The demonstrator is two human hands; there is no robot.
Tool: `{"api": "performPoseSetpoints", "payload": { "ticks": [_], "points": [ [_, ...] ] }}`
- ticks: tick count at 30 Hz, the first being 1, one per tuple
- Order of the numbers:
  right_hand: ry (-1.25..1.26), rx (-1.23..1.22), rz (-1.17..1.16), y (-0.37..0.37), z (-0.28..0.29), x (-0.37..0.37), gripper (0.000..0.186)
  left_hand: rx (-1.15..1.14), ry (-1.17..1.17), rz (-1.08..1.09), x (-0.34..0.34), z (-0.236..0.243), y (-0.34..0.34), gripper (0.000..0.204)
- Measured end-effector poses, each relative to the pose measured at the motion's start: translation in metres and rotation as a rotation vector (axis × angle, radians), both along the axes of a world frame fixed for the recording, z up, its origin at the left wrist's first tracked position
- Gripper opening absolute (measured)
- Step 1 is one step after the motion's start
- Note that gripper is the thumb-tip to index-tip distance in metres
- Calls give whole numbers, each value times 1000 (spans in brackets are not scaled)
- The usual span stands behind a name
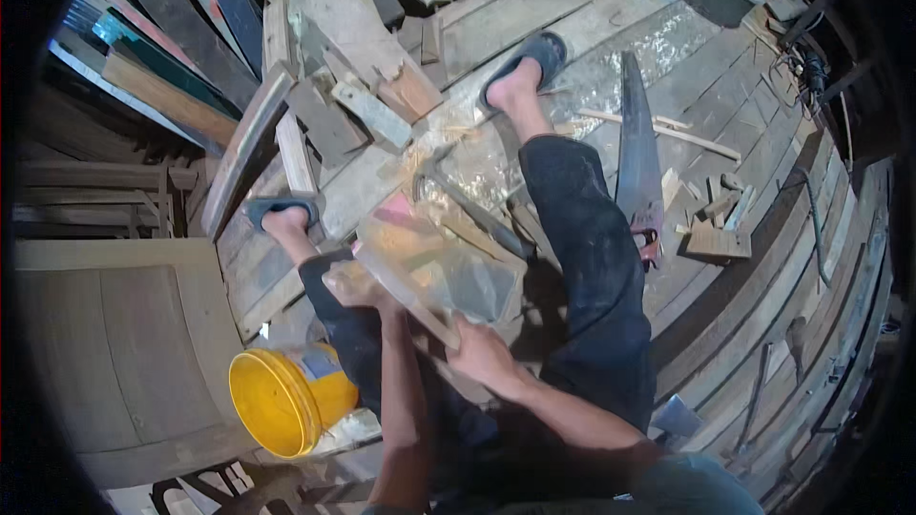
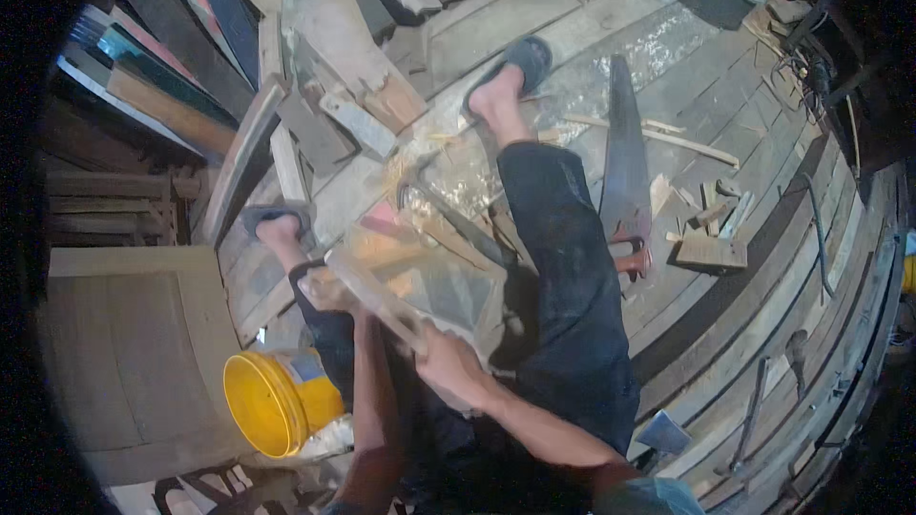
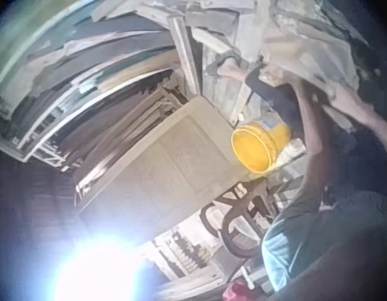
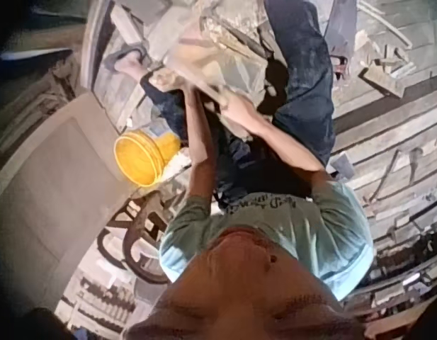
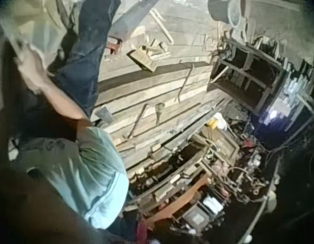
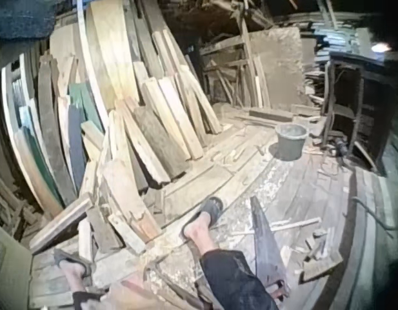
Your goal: Shaping a piece of wood using a hammer and chisel while seated on a workshop floor.
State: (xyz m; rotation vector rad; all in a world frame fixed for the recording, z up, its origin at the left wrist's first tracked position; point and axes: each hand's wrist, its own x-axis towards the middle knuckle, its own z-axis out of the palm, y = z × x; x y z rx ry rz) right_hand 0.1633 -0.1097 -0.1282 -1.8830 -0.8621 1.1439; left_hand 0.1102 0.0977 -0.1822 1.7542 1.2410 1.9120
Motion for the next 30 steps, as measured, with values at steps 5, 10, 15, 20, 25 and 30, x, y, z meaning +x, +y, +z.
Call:
{"api": "performPoseSetpoints", "payload": {
  "ticks": [5, 10, 15, 20, 25, 30],
  "points": [
    [-85, -149, -179, 6, -46, 8, 43, -14, -41, -30, 1, -5, 0, 44],
    [-132, -75, -122, -4, -26, 12, 37, 5, -20, 73, 2, -4, -1, 45],
    [-48, -14, -117, 3, -23, -7, 48, -137, -197, -135, -4, -7, 5, 49],
    [137, -262, -201, 0, -48, 35, 43, -80, 84, -34, 26, 2, -25, 54],
    [160, -53, -146, -9, -9, 10, 46, 191, 355, -76, 19, 26, -31, 29],
    [130, 22, -302, -13, -54, 18, 44, 13, 70, -203, 53, 16, -36, 44]
  ]
}}
